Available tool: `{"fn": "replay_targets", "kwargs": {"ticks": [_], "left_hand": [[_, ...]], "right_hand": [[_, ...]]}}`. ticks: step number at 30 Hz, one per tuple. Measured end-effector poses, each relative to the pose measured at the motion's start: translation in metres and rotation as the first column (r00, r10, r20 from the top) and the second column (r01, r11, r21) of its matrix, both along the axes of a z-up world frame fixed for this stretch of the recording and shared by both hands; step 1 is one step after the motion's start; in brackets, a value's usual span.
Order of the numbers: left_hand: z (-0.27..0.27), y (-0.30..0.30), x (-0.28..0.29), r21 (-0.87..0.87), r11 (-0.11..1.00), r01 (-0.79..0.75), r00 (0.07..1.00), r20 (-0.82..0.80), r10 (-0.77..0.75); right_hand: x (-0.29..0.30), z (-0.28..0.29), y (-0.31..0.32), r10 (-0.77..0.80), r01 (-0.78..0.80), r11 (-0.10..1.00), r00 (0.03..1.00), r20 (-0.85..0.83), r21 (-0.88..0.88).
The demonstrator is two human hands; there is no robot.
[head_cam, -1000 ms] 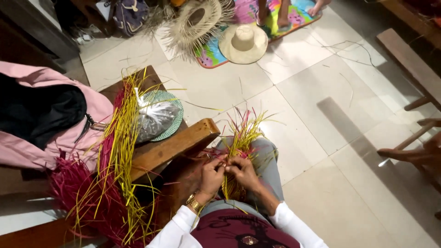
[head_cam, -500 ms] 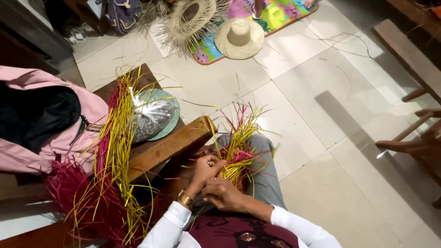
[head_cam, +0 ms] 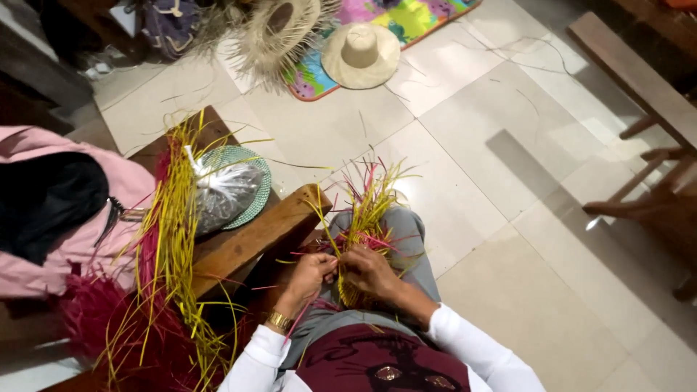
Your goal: A person is shown from an overhead perspective weaving together thin, colorful strands of material to create a circular base.
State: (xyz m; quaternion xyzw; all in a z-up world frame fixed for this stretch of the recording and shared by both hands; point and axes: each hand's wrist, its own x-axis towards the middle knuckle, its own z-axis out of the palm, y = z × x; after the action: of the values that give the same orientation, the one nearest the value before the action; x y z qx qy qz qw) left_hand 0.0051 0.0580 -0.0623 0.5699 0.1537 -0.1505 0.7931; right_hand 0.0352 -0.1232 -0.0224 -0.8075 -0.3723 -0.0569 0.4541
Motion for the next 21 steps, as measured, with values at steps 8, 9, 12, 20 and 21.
{"fn": "replay_targets", "kwargs": {"ticks": [8,9,12,20,21], "left_hand": [[0.031,-0.009,-0.011,0.742,0.623,-0.246,0.769,0.541,-0.340],[0.027,-0.008,-0.010,0.743,0.624,-0.242,0.770,0.538,-0.343],[0.001,0.000,-0.001,0.846,0.510,-0.155,0.859,0.370,-0.353],[0.005,0.007,0.021,0.687,0.706,0.172,0.981,-0.051,-0.189],[-0.021,0.016,0.027,0.688,0.703,0.179,0.979,-0.055,-0.194]], "right_hand": [[0.015,-0.002,0.010,0.059,0.000,0.948,0.982,-0.177,0.317],[0.013,0.004,0.009,0.056,0.004,0.948,0.982,-0.180,0.317],[0.004,0.007,0.002,0.207,-0.179,0.943,0.976,-0.072,0.279],[-0.013,0.013,0.004,0.046,-0.033,0.971,0.998,-0.050,0.239],[-0.010,0.006,0.011,0.040,-0.026,0.970,0.998,-0.054,0.242]]}}
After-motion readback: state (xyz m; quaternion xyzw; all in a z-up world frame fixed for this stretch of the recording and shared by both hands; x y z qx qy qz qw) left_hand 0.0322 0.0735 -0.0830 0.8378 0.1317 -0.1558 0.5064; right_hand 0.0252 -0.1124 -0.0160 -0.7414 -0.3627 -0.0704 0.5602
